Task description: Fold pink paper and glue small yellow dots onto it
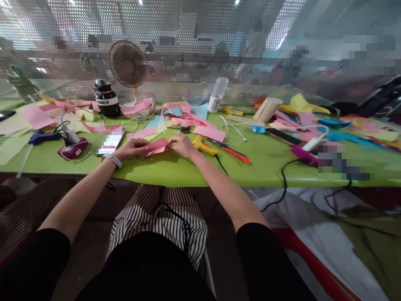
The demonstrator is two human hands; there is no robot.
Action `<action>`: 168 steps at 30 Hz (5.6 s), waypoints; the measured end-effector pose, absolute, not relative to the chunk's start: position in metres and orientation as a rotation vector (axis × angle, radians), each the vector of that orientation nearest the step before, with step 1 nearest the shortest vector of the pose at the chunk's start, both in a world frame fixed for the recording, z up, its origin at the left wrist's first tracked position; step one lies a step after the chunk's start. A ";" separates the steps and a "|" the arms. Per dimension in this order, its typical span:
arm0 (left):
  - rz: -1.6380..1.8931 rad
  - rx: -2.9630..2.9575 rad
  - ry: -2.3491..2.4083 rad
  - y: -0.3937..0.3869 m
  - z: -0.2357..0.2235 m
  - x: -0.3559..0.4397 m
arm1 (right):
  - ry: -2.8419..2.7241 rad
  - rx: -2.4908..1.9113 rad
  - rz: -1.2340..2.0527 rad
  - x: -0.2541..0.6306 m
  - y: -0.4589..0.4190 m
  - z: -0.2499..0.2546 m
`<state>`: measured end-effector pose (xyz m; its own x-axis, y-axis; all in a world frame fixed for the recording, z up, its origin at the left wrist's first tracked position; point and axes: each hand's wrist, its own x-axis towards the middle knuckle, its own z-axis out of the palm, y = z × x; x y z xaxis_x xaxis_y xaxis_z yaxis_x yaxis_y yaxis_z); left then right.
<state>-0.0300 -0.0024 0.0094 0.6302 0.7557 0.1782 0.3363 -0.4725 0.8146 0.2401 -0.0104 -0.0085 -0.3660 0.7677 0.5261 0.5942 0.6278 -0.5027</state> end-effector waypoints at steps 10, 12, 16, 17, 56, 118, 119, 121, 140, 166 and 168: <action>0.910 1.900 0.920 0.007 0.005 -0.027 | -2.306 -0.923 -0.129 0.227 -0.030 -0.002; 0.968 1.828 0.921 0.006 0.006 -0.027 | -2.378 -0.847 -0.206 0.226 -0.030 -0.004; 1.039 1.639 0.879 -0.001 0.011 -0.027 | -2.381 -0.718 -0.251 0.227 -0.026 -0.009; 1.042 1.588 0.865 -0.003 0.012 -0.028 | -2.362 -0.695 -0.262 0.228 -0.025 -0.009; 0.850 1.180 0.682 -0.004 0.009 -0.033 | -1.523 -0.689 0.822 0.223 -0.027 -0.009; 1.118 1.508 0.824 -0.004 0.011 -0.026 | -1.404 -0.789 1.046 0.226 -0.025 -0.002; 1.116 1.523 0.822 -0.005 0.011 -0.026 | -1.435 -0.802 1.063 0.226 -0.026 -0.003; 1.111 1.550 0.816 -0.006 0.011 -0.026 | -1.457 -0.840 1.061 0.225 -0.027 -0.004; 1.040 1.644 0.859 -0.009 0.015 -0.025 | -1.441 -0.948 0.949 0.225 -0.028 -0.005; 0.987 1.695 0.929 -0.008 0.017 -0.025 | -1.573 -1.112 0.720 0.226 -0.024 -0.008; 0.962 1.710 0.966 -0.009 0.018 -0.025 | -1.607 -1.160 0.685 0.226 -0.023 -0.009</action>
